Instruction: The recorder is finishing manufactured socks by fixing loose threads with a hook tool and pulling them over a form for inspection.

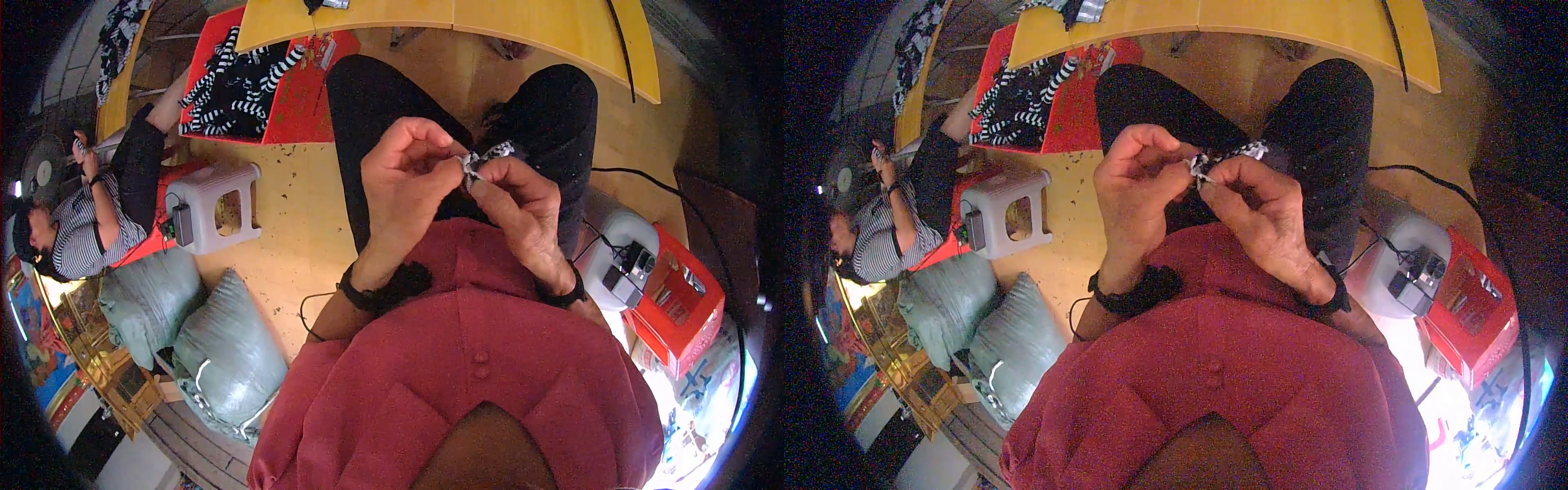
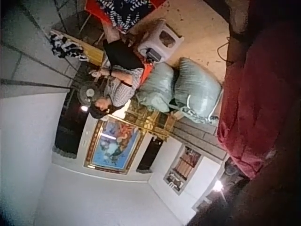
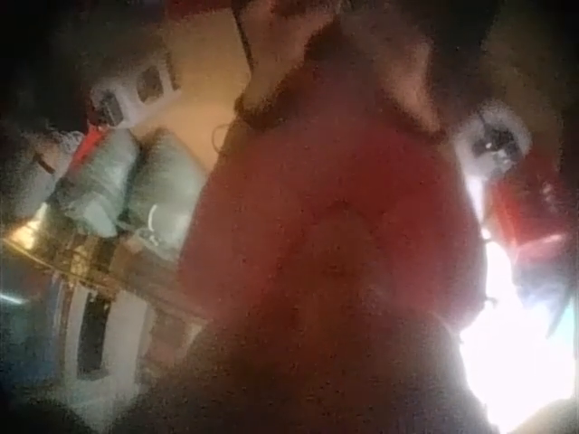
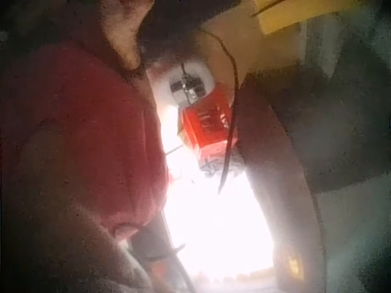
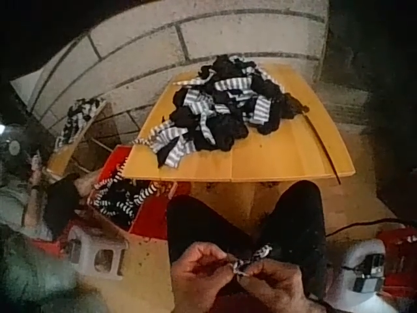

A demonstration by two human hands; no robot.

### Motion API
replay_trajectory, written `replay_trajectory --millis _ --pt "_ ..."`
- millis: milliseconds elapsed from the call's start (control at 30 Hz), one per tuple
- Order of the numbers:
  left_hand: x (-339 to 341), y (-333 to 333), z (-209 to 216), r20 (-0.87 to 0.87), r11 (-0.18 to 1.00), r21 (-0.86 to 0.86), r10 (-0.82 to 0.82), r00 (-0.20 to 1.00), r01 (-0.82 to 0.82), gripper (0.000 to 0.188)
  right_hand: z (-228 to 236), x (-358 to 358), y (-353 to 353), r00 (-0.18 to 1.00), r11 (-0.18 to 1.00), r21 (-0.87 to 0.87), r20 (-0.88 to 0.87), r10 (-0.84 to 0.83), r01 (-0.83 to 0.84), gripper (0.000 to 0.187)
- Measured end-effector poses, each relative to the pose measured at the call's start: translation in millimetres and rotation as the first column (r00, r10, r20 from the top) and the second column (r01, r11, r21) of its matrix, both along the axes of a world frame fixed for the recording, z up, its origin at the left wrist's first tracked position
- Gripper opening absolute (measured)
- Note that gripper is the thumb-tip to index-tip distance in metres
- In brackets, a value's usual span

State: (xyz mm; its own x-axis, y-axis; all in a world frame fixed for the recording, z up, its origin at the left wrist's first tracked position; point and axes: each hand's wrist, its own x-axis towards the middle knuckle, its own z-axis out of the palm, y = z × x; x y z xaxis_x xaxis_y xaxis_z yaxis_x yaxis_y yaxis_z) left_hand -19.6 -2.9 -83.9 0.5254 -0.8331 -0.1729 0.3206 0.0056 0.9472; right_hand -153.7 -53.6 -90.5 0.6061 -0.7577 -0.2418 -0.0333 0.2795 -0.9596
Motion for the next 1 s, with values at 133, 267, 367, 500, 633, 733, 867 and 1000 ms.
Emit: replay_trajectory --millis 133,267,367,500,633,733,867,1000 --pt "13 4 6 -0.249 0.996 0.014 -0.086 0.965 0.092 0.026 -1 1 2 0.994 0.956 -0.285 -0.062 -0.085 0.064 0.006" --pt "19 4 -1 -0.548 0.974 -0.061 -0.216 0.808 0.219 0.027 -4 3 -2 0.984 0.901 -0.411 -0.049 -0.172 0.138 0.007" --pt "13 3 1 -0.561 0.966 -0.119 -0.256 0.787 0.23 0.027 -1 7 -3 0.979 0.902 -0.406 -0.072 -0.191 0.146 0.006" --pt "10 4 -5 -0.357 0.983 -0.031 -0.18 0.916 0.182 0.026 6 6 -7 0.98 0.978 -0.07 0.042 -0.194 0.196 0.004" --pt "4 2 -1 -0.137 0.998 0.025 -0.056 0.989 0.06 0.021 2 6 -6 0.97 0.975 -0.087 0.148 -0.192 0.206 0.003" --pt "2 1 6 -0.002 0.998 0.044 -0.042 0.999 0.042 0.015 -4 5 -2 0.989 0.967 -0.232 0.129 -0.072 0.101 0.003" --pt "2 1 3 0.205 0.998 0.055 -0.035 0.978 0.024 0.013 -7 3 -3 0.997 0.983 -0.17 0.013 -0.074 0.075 0.005" --pt "-1 2 5 0.177 1.0 -0.011 -0.014 0.984 0.017 0.015 -3 9 -1 0.988 0.977 -0.15 0.046 -0.144 0.15 0.008"
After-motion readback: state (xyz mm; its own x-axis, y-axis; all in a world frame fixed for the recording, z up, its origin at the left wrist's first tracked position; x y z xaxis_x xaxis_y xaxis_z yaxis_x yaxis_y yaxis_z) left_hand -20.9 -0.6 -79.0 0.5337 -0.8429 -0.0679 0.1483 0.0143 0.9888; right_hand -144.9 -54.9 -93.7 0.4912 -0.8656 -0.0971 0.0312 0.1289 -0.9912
